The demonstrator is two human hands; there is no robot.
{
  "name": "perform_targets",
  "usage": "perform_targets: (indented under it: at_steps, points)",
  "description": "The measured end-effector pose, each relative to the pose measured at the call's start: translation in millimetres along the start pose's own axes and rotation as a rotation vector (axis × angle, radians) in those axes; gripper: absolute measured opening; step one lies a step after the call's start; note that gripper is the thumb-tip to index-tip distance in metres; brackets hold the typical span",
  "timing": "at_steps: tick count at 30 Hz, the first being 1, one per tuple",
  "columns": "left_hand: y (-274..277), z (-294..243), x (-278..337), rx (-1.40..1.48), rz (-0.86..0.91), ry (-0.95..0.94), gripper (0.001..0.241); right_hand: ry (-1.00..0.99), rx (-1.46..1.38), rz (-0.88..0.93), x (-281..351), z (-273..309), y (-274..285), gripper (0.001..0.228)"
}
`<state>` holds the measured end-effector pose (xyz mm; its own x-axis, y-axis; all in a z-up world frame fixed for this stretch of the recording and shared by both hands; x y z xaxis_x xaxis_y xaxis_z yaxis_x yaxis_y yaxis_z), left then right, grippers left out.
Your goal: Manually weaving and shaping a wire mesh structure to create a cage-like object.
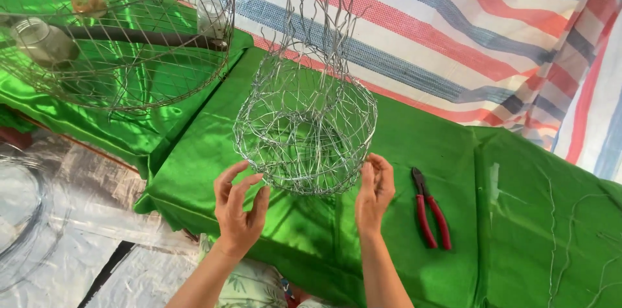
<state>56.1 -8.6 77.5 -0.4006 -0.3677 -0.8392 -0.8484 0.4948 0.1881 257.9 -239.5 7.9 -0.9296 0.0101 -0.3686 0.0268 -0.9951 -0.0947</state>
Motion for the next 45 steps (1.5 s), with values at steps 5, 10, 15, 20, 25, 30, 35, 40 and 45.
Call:
perform_targets:
  at_steps: [5, 10, 15, 20, 25, 30, 35, 40, 45]
  points:
    - [-14, -29, -6, 0.095, -0.010, -0.134, 0.019, -0.109, 0.008, -0.066, -10, -28, 14, 0.019]
    - [-51, -64, -9, 0.115, 0.065, -0.251, 0.019, -0.158, 0.078, -0.066, -20, -22, 26, 0.029]
    - [-43, -65, -24, 0.003, -0.190, -0.138, 0.059, -0.537, -0.002, 0.112, -22, -51, 19, 0.050]
    - [-19, 11, -6, 0.075, -0.162, 0.285, 0.069, -0.552, 0.018, 0.179, -19, -50, 13, 0.049]
    - [-42, 51, 10, 0.447, -0.034, 1.138, 0.099, -0.289, -0.143, 0.148, -19, -91, 15, 0.043]
    - [-45, 106, 12, 0.713, -0.006, 0.992, 0.079, -0.238, -0.177, 0.203, -17, -91, 9, 0.039]
    - [-54, 154, 13, 0.914, -0.006, 1.093, 0.088, -0.175, -0.222, 0.244, -11, -45, 0, 0.036]
    - [-75, 190, 0, 0.977, 0.087, 1.110, 0.074, -0.095, -0.257, 0.255, -7, -41, -1, 0.015]
    - [-100, 201, -29, 1.166, 0.084, 1.149, 0.059, -0.102, -0.271, 0.292, 0, -21, -8, 0.013]
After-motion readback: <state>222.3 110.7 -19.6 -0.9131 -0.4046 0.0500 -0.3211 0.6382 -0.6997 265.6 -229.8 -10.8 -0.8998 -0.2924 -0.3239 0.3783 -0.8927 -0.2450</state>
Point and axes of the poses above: each hand's wrist, its own x-axis away from the middle knuckle, its own y-axis out of the back of the hand, z = x × y, the point moved 9 cm from there along -x, towards the middle knuckle, and after that the axes turned 2 degrees about x, right-handed, at the moved point
